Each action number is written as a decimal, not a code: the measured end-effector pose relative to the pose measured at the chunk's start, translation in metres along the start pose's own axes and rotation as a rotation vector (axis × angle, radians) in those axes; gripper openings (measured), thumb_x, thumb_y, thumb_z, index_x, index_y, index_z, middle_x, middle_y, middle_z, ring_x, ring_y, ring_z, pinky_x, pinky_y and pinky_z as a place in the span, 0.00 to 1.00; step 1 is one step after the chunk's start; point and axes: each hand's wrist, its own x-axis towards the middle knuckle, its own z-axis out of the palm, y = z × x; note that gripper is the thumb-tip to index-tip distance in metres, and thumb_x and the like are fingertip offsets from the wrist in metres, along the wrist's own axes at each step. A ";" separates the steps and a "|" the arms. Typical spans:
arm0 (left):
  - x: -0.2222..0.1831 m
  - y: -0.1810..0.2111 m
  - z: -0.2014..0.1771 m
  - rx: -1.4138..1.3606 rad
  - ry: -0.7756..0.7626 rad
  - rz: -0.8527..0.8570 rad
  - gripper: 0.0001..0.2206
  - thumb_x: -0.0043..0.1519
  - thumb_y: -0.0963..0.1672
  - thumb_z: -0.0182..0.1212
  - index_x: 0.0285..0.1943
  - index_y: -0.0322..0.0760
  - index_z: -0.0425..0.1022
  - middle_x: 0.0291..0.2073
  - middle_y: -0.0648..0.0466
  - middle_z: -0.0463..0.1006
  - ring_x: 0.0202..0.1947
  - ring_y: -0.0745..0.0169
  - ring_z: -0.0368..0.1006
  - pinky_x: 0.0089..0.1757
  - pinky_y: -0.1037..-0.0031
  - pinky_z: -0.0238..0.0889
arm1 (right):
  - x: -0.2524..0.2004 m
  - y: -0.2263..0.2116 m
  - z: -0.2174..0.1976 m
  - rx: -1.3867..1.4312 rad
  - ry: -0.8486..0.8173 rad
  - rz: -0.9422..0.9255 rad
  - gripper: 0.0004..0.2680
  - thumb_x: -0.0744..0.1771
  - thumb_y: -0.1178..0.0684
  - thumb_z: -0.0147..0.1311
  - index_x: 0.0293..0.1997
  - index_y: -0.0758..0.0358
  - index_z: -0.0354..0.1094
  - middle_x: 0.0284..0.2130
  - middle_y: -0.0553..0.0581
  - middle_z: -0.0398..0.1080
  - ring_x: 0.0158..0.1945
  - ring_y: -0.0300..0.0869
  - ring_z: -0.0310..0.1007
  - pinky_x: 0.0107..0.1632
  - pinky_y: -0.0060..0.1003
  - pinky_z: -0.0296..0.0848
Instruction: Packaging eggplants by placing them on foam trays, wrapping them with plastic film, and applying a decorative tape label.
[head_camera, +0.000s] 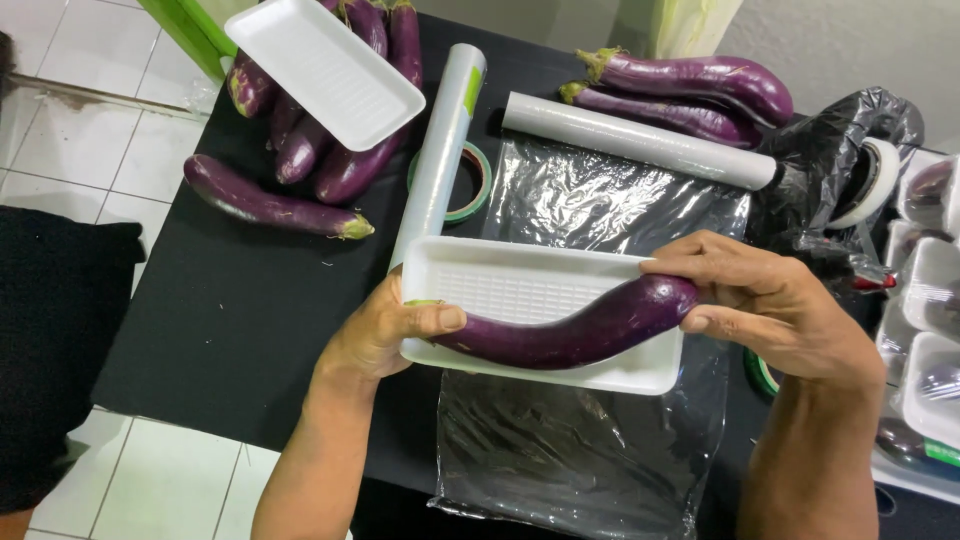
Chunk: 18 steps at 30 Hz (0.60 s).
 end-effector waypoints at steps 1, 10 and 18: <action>0.000 -0.003 -0.003 0.025 0.012 0.000 0.28 0.52 0.43 0.72 0.63 0.29 0.71 0.51 0.47 0.80 0.54 0.51 0.76 0.56 0.63 0.71 | 0.000 0.001 0.000 0.013 -0.001 0.006 0.18 0.65 0.53 0.57 0.63 0.62 0.68 0.51 0.61 0.76 0.53 0.44 0.74 0.59 0.39 0.75; -0.002 -0.001 0.013 0.138 0.117 0.044 0.22 0.52 0.42 0.72 0.56 0.33 0.74 0.41 0.56 0.78 0.44 0.64 0.75 0.47 0.74 0.71 | 0.006 -0.005 0.017 0.183 0.078 0.119 0.17 0.66 0.54 0.59 0.61 0.67 0.71 0.31 0.48 0.70 0.32 0.33 0.68 0.37 0.24 0.70; -0.031 0.019 0.059 0.321 0.352 0.173 0.24 0.51 0.42 0.71 0.58 0.32 0.73 0.41 0.52 0.81 0.43 0.63 0.78 0.47 0.74 0.74 | 0.004 -0.022 0.025 0.096 0.151 0.107 0.20 0.65 0.55 0.56 0.65 0.64 0.62 0.47 0.60 0.75 0.40 0.38 0.75 0.43 0.28 0.79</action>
